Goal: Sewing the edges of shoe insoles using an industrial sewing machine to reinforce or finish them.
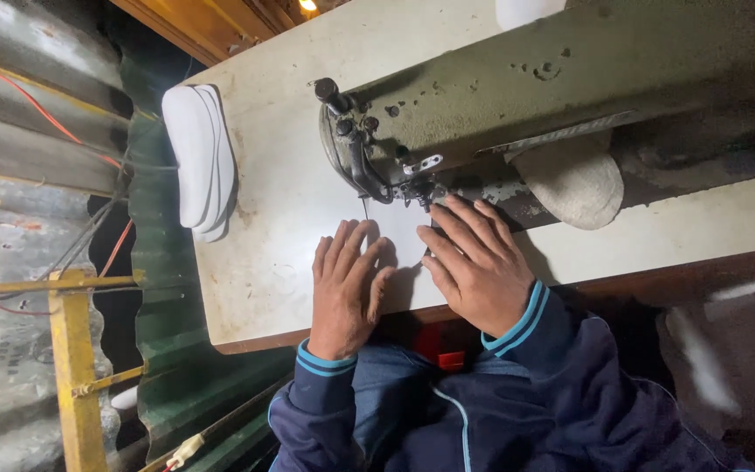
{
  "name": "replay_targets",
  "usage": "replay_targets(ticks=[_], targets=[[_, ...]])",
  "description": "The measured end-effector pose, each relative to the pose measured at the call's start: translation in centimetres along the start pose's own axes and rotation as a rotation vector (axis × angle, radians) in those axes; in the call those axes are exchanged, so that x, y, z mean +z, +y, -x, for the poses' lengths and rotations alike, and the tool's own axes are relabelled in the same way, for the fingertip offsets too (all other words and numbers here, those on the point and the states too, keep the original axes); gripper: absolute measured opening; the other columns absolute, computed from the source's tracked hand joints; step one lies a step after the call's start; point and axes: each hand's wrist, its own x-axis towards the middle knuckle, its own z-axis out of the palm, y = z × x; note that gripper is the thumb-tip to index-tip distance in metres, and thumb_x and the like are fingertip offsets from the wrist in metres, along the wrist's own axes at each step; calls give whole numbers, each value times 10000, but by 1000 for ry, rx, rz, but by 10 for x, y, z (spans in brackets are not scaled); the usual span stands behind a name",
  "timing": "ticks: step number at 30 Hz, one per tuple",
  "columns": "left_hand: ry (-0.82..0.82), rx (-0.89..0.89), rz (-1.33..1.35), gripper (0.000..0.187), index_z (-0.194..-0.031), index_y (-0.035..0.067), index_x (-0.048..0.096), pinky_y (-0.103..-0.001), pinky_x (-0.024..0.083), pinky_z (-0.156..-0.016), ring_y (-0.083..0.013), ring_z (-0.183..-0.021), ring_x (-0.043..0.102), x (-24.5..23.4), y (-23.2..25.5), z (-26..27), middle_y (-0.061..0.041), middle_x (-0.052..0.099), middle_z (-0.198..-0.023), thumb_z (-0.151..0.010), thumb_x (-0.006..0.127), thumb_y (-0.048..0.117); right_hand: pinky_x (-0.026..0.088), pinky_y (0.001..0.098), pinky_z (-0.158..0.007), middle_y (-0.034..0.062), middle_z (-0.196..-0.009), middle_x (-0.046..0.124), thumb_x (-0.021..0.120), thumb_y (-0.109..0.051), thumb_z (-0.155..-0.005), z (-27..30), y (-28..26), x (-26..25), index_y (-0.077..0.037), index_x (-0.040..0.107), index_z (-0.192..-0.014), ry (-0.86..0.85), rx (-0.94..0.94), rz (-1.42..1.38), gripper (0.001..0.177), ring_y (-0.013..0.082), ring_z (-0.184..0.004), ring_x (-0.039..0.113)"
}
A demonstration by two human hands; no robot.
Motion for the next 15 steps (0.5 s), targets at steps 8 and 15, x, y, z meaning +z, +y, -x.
replay_targets(ticks=[8,15], targets=[[16,78,28,322,-1279,95,677,-668,282,-1178,-446,-1470,402,6,-18,-19,-210,567,-1480,-964,620,132,379,539,-1165,170,-1331,658,576,-283,-1032,-1,-1,0,-116,711,-1258,23,5,6,313,361,-1358,559],[-78,76,21,463,-1387,107,622,-638,242,-1202,-420,-1503,354,10,-30,-35,-187,543,-1512,-927,622,161,379,530,-1165,153,-1338,653,570,-296,-1026,-1,0,-2,-125,705,-1259,17,8,12,319,340,-1358,556]])
